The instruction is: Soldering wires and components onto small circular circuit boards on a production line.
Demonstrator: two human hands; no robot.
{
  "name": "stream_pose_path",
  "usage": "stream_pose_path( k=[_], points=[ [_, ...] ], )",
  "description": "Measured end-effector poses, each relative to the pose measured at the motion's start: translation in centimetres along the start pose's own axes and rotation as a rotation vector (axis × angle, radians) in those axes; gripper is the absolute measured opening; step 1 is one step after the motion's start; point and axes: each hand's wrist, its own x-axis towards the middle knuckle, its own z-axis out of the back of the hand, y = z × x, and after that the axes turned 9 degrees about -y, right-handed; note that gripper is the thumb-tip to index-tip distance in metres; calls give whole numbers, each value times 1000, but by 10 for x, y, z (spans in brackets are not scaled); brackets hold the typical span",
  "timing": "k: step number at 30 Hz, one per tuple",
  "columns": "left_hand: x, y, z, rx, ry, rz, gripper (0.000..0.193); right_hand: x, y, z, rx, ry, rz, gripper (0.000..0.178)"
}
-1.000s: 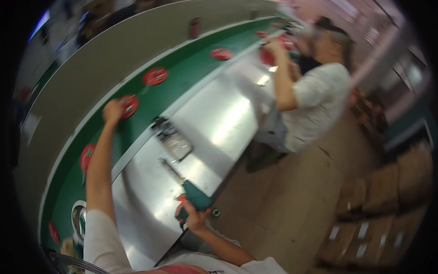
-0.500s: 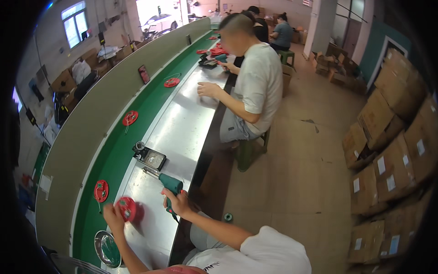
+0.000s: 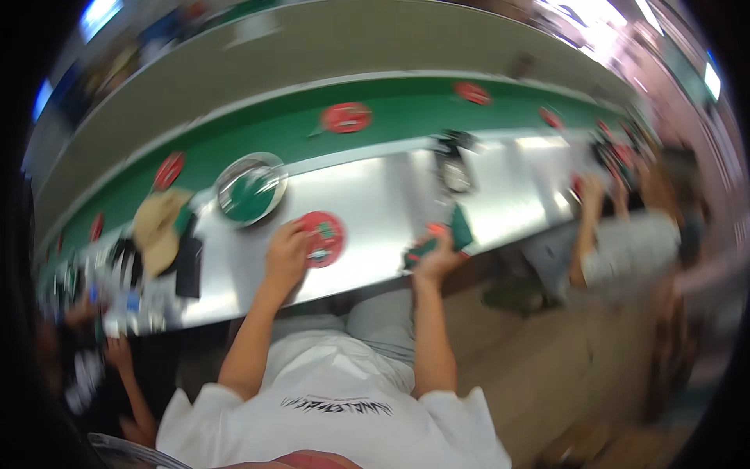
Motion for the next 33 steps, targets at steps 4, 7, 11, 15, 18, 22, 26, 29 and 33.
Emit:
stream_pose_path(
  k=[4, 7, 11, 15, 18, 22, 26, 29, 33],
  points=[
    [3, 20, 5, 6, 72, -93, 15, 5, 3, 6, -16, 99, 27, 33],
    [11, 24, 34, -16, 111, 21, 13, -7, 2, -4, -26, 152, -14, 38],
    [52, 41, 66, 22, -15, 353, 13, -12, 3, -4, -99, 182, -11, 40],
    [98, 105, 52, 388, 79, 358, 14, -10, 3, 2, -107, 151, 0, 41],
    [109, 132, 38, 557, 230, 361, 12, -12, 4, -3, -138, 145, 22, 41],
    [120, 129, 43, 475, 280, 434, 11, -13, 3, -5, -164, 152, 30, 42],
    [123, 144, 55, 124, 80, 513, 16, -11, 4, -7, -203, 163, 24, 42],
    [122, 143, 66, -22, 0, 494, 16, -7, 3, -5, -182, 173, 15, 39],
    [113, 132, 74, -348, -67, 576, 9, -9, 5, -2, -210, 166, 38, 39]
  ],
)
